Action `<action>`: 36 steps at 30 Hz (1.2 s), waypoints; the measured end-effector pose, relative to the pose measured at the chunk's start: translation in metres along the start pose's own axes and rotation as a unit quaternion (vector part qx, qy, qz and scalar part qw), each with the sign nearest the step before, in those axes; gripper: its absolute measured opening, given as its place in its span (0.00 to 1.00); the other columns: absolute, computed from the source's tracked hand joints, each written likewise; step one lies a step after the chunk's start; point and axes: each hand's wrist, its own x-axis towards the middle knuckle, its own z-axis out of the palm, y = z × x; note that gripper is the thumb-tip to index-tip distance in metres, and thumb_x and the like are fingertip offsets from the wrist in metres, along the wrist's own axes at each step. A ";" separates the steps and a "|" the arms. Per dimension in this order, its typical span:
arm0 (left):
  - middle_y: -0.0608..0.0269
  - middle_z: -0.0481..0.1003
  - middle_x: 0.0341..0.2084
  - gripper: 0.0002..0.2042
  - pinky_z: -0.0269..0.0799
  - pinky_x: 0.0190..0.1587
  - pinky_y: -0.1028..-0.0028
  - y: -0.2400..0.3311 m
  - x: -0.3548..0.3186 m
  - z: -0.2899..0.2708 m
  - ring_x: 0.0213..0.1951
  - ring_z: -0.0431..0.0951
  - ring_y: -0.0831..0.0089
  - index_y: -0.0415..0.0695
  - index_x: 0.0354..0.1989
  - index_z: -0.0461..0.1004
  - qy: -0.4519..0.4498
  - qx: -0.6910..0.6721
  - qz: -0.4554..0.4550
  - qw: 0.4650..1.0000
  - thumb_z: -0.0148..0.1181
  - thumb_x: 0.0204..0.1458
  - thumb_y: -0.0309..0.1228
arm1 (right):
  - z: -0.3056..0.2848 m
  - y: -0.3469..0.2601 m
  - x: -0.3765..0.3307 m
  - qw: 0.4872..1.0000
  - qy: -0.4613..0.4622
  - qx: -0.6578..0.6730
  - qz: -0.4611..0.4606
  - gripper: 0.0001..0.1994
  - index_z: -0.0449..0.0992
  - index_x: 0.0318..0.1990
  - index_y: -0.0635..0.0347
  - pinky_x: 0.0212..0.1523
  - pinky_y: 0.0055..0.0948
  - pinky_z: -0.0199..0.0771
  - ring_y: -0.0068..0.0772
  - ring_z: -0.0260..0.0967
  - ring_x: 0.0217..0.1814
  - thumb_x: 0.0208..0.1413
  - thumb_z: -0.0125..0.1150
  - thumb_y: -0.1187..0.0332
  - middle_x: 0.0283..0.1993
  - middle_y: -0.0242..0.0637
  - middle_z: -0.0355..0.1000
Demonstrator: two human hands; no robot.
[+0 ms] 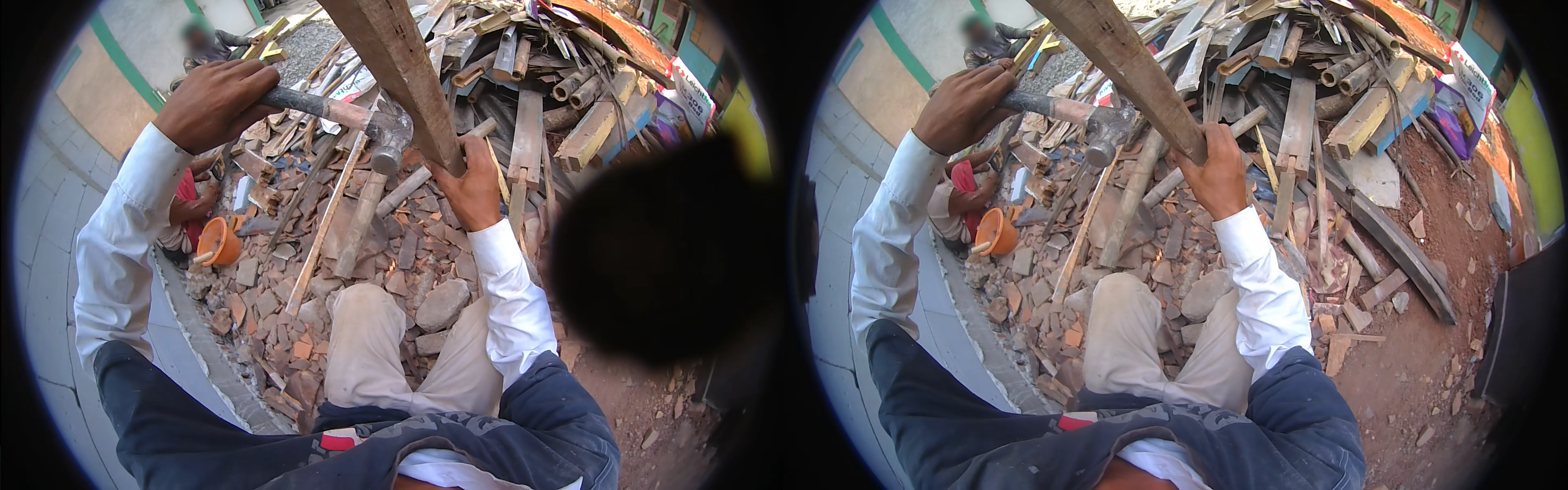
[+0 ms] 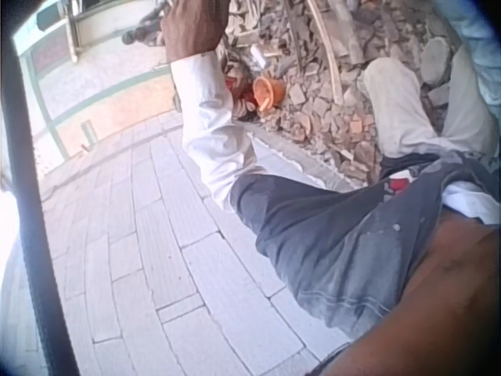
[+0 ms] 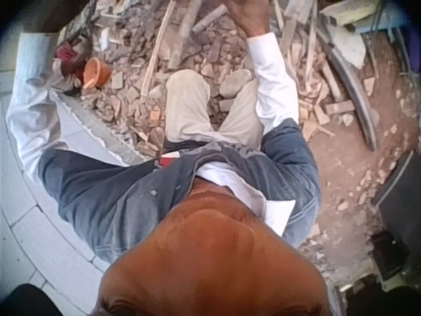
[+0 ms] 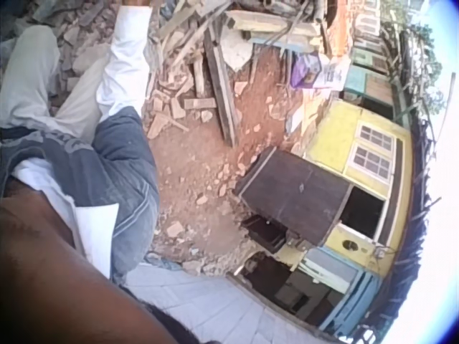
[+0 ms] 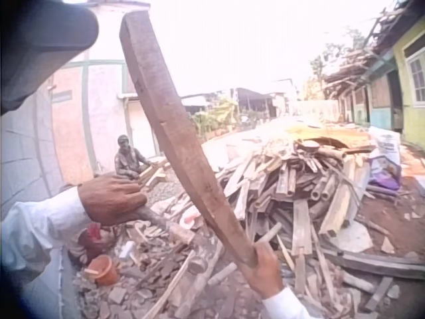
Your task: The person sits on a pile of debris and uses a hammer to repeatedly strike a piece of wood, breaking it into smaller fragments. The person adjusts the wood and continues hammering until the piece is sufficiently broken.
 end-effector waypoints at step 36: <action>0.52 0.73 0.28 0.13 0.72 0.35 0.55 0.058 -0.053 0.108 0.33 0.77 0.49 0.43 0.39 0.71 0.064 -0.217 -0.233 0.946 0.66 0.54 0.37 | 0.016 0.002 0.002 0.998 -0.058 0.022 -0.017 0.21 0.73 0.49 0.64 0.46 0.42 0.74 0.57 0.75 0.45 0.49 0.73 0.68 0.43 0.51 0.76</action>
